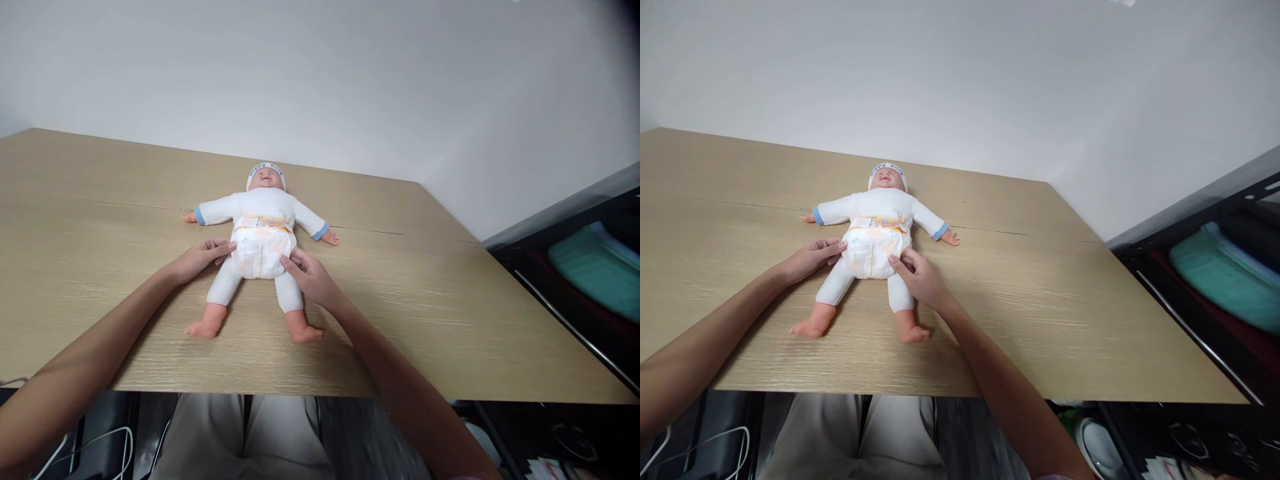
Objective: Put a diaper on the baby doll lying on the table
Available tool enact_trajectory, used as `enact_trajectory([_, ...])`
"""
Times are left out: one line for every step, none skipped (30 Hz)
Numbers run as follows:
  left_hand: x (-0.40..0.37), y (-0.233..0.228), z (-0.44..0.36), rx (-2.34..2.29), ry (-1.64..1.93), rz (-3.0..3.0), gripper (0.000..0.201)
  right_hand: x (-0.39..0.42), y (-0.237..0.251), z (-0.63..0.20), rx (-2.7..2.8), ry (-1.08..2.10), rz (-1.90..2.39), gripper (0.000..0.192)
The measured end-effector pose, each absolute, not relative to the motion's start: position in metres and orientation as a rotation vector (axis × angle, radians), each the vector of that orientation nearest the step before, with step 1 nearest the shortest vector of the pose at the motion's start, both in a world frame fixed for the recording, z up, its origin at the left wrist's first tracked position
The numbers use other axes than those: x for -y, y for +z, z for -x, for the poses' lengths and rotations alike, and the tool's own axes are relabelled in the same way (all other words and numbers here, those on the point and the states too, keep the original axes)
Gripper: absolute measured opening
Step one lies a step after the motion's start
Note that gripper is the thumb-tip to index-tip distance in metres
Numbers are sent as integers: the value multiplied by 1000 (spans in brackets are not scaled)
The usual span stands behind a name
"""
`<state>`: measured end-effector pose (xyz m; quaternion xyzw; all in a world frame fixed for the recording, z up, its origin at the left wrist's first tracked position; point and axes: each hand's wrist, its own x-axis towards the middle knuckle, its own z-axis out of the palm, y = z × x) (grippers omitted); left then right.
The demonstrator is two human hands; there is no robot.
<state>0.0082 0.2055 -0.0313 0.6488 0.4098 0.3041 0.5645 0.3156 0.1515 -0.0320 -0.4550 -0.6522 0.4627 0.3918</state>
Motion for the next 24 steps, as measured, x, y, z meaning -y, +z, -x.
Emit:
enact_trajectory([-206,-31,-8,-961,715,-1522,57,-150,-32,-315,1651,1173,1161,55])
enact_trajectory([-206,-31,-9,-957,716,-1519,57,-148,-32,-313,1648,1159,1172,54])
enact_trajectory([-205,-31,-10,-952,718,-1517,56,-146,-32,-312,1642,1129,1191,52])
enact_trajectory([-204,-30,-10,-948,724,-1519,57,-143,-31,-310,1635,1077,1218,50])
enact_trajectory([-204,-29,-11,-946,733,-1522,57,-140,-30,-308,1633,1001,1254,48])
enact_trajectory([-203,-28,-13,-947,747,-1527,58,-137,-30,-306,1637,903,1295,47])
enact_trajectory([-201,-27,-14,-954,764,-1531,57,-133,-29,-304,1646,796,1336,44])
enact_trajectory([-200,-26,-15,-966,783,-1532,56,-130,-28,-302,1657,695,1368,42])
enact_trajectory([-199,-25,-16,-983,800,-1530,55,-128,-27,-300,1671,613,1387,38])
enact_trajectory([-197,-25,-17,-1002,818,-1524,53,-126,-27,-298,1685,552,1389,34])
enact_trajectory([-196,-25,-17,-1020,837,-1516,51,-125,-28,-297,1689,508,1377,30])
enact_trajectory([-195,-25,-18,-1037,859,-1504,50,-125,-29,-296,1687,470,1354,26])
enact_trajectory([-193,-25,-19,-1057,886,-1483,50,-126,-30,-296,1681,431,1329,24])
enact_trajectory([-193,-25,-20,-1080,916,-1454,50,-127,-31,-296,1676,393,1304,22])
enact_trajectory([-192,-26,-21,-1107,947,-1424,51,-128,-33,-296,1669,362,1283,21])
enact_trajectory([-191,-27,-22,-1133,977,-1396,52,-129,-33,-296,1662,343,1268,21])
enact_trajectory([-191,-28,-22,-1152,1003,-1379,53,-131,-34,-297,1656,336,1259,21])
enact_trajectory([-191,-28,-22,-1163,1026,-1376,54,-132,-33,-298,1651,337,1255,22])
enact_trajectory([-191,-29,-22,-1165,1049,-1391,54,-133,-33,-300,1643,339,1257,24])
enact_trajectory([-192,-30,-22,-1161,1070,-1421,53,-135,-32,-302,1630,341,1266,26])
enact_trajectory([-193,-31,-20,-1159,1097,-1452,52,-137,-32,-304,1614,343,1282,29])
enact_trajectory([-194,-32,-19,-1161,1126,-1483,54,-140,-33,-308,1597,347,1302,33])
enact_trajectory([-196,-34,-17,-1171,1159,-1516,57,-144,-34,-312,1579,348,1321,35])
enact_trajectory([-197,-36,-15,-1193,1190,-1552,60,-149,-37,-316,1561,333,1336,37])
